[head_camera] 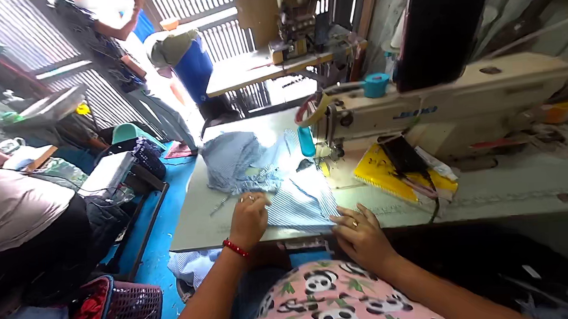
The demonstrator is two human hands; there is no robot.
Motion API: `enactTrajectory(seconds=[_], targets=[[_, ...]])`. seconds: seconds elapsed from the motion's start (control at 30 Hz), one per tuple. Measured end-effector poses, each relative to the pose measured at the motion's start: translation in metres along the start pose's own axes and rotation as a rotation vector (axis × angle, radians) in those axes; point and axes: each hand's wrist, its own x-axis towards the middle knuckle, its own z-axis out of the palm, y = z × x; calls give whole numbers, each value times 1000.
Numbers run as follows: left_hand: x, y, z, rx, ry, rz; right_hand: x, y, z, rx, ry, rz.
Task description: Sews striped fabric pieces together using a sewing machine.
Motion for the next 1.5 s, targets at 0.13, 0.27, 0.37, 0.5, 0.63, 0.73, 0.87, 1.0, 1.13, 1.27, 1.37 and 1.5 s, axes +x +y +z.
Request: enactTrajectory(seconds=[0.13, 0.27, 0.37, 0.5, 0.63, 0.73, 0.87, 1.0, 1.13, 1.27, 1.37, 1.5], targets=[[18, 49, 33, -202, -91, 287, -3, -7, -6, 47, -102, 56], [35, 59, 68, -231, -323, 498, -2, -8, -3, 45, -116, 83], [35, 56, 72, -203, -452, 466, -3, -7, -1, 48, -106, 77], [42, 51, 72, -205, -484, 454, -4, -4, -3, 30, -83, 73], [42, 51, 68, -257, -491, 433, -8, -4, 1, 7, -11, 35], [38, 54, 68, -278, -458, 404, -14, 0, 0, -8, -5, 30], [45, 57, 71, -272, -503, 329, -15, 0, -1, -28, -8, 21], [44, 60, 72, -247, -468, 375, -14, 3, -2, -57, -3, 2], [35, 39, 70, -401, -359, 367, -14, 3, -3, -64, -12, 11], [35, 34, 73, -485, -363, 355, -14, 2, -2, -67, -3, 14], [37, 38, 77, -418, -387, 397, -14, 2, -2, -77, -6, 14], [42, 41, 77, -376, -438, 385, -16, 3, -1, -78, -1, 22]])
